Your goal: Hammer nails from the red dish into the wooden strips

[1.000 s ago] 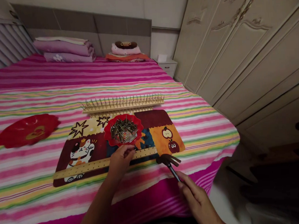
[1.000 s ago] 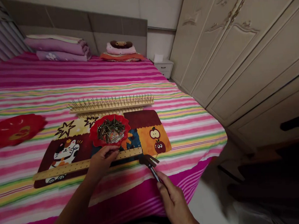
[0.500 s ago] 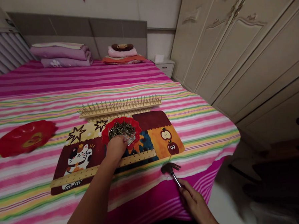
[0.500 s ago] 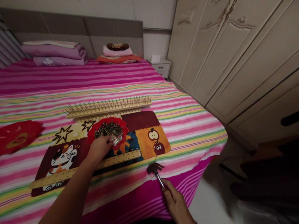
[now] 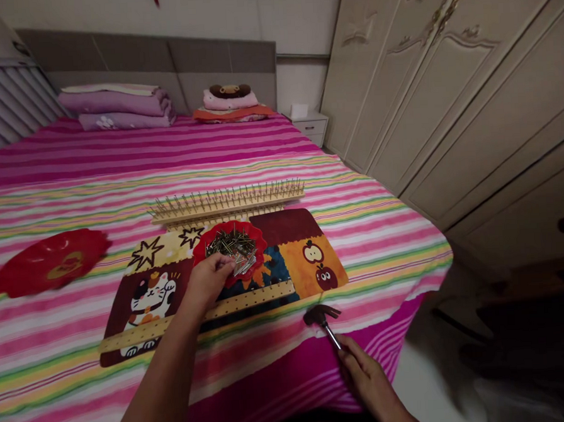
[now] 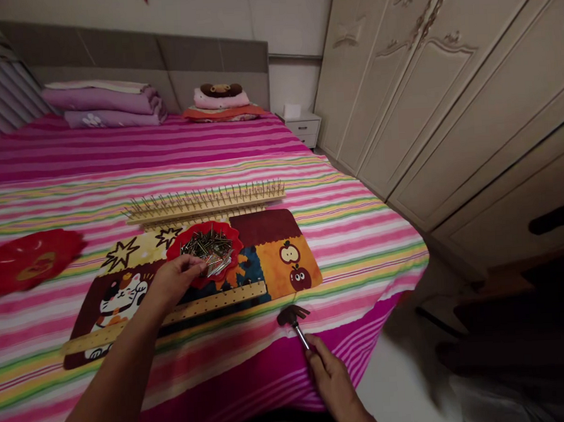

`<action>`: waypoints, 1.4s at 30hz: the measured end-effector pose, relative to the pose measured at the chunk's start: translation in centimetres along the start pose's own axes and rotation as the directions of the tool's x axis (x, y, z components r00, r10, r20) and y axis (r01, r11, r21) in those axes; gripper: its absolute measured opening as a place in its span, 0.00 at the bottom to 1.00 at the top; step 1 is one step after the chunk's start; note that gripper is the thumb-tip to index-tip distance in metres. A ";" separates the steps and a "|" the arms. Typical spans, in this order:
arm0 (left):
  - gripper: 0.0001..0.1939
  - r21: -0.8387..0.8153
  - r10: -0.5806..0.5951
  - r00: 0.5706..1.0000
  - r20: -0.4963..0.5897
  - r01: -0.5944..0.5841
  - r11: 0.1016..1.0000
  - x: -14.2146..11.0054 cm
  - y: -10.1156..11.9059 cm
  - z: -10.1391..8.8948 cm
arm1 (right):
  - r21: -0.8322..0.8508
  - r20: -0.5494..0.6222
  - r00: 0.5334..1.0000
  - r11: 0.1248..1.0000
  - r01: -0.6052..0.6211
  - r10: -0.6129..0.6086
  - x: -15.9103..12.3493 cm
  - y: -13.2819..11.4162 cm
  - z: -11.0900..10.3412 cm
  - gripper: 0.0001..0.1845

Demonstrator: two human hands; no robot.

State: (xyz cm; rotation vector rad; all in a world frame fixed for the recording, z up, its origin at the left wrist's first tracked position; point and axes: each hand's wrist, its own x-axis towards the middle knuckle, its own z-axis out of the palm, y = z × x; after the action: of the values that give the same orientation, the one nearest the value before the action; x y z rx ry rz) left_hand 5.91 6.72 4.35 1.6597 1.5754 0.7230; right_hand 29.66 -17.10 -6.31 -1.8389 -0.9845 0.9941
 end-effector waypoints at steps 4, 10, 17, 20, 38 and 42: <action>0.23 -0.425 -0.068 0.994 0.086 0.098 0.900 -1.9 0.3 -0.8 | -0.007 -0.008 1.000 1.000 -0.012 0.012 0.0 -0.1 0.0 0.25; 0.24 -0.494 -0.111 0.972 0.208 0.202 0.846 -4.8 -0.1 -1.3 | -0.023 0.010 0.999 0.999 -0.033 0.033 -0.3 0.0 0.3 0.24; 0.19 -0.456 -0.112 0.980 0.163 0.176 0.873 -5.6 -1.9 0.2 | -0.023 -0.006 1.000 1.000 0.007 -0.007 -0.2 0.0 0.3 0.23; 0.18 -0.406 -0.101 0.993 0.057 0.116 0.906 -5.4 -2.6 1.2 | -0.018 0.003 1.000 1.000 0.001 -0.001 -0.3 0.0 0.3 0.23; 0.10 -0.050 0.026 0.998 -0.053 -0.028 0.998 -5.8 -2.7 2.9 | 0.000 -0.019 1.000 1.000 0.014 -0.014 -0.9 -1.6 0.1 0.23; 0.10 -0.008 0.067 0.996 -0.063 -0.068 0.998 -5.9 -3.2 3.1 | -0.020 0.030 0.992 0.992 0.123 -0.123 -1.3 -6.1 0.0 0.23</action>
State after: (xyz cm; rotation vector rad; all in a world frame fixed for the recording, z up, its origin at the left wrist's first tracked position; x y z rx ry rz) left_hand 5.99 0.48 0.37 1.7045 1.5626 0.8247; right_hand 27.66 -16.01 -0.52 -1.7630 -1.1165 0.9409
